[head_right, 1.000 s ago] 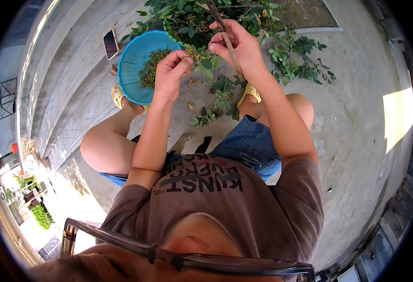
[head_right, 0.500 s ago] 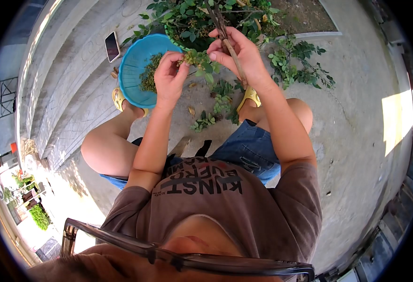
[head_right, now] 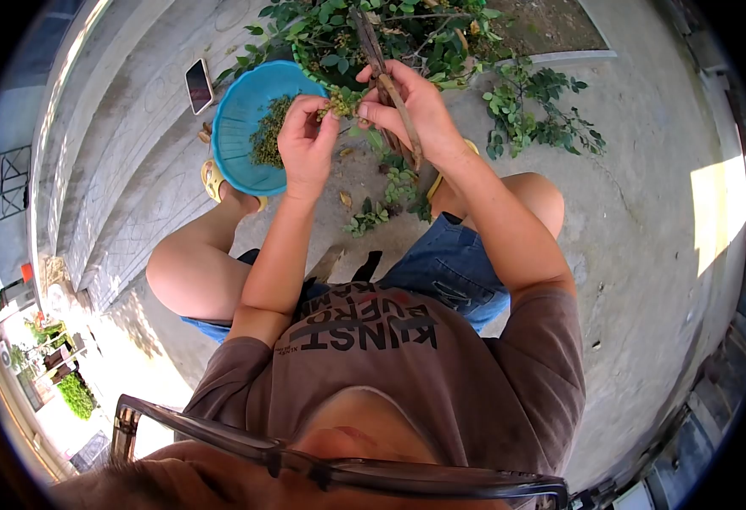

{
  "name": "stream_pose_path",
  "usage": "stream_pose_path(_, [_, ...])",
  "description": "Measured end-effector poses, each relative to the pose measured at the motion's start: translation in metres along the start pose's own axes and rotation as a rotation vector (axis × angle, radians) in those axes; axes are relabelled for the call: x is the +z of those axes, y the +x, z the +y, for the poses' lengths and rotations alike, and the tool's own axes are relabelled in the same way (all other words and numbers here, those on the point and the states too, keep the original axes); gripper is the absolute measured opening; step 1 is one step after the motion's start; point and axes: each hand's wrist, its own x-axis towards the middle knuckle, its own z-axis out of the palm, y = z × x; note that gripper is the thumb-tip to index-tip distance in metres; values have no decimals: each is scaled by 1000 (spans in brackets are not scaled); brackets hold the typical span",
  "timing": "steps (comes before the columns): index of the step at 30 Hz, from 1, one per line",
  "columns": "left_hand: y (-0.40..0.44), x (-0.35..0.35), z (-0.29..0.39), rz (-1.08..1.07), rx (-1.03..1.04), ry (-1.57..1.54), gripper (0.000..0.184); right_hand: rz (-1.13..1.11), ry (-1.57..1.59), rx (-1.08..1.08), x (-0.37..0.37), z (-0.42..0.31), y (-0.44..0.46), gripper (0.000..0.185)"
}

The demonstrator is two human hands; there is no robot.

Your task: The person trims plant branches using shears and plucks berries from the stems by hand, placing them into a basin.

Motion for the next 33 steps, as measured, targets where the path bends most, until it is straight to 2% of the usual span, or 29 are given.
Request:
stream_pose_path(1, [-1, 0, -4, 22, -50, -93, 13, 7, 26, 6, 0, -1, 0, 33])
stream_pose_path(13, [-5, 0, -3, -131, -87, -70, 13, 101, -6, -81, 3, 2, -2, 26])
stream_pose_path(17, [-4, 1, -5, -123, -89, -81, 12, 166, 42, -86, 4, -1, -1, 25])
stream_pose_path(20, [-3, 2, -2, -4, -112, -90, 12, 258, 39, -180, -7, -2, 3, 24])
stream_pose_path(23, [-1, 0, -2, 6, -115, -48, 10, 289, -32, -147, -19, -9, 2, 24])
stream_pose_path(25, [-1, 0, -4, 8, -123, -25, 9, 285, -68, -147, -25, -11, 2, 26])
stream_pose_path(27, [0, 0, 2, -15, -157, 43, 9, 267, -243, -215, -25, -10, 3, 29])
stream_pose_path(28, [1, -2, 4, -44, -190, 108, 9, 200, -95, -270, -21, -10, 4, 36])
stream_pose_path(29, [2, -3, 5, -32, -193, 118, 9, 187, -89, -267, -19, -8, 5, 36])
stream_pose_path(31, [2, -4, 5, -136, -142, 329, 11, 177, -398, -329, -21, -4, 4, 42])
stream_pose_path(33, [2, -2, 4, -145, -138, 342, 12, 114, -307, -300, -10, -3, 0, 47])
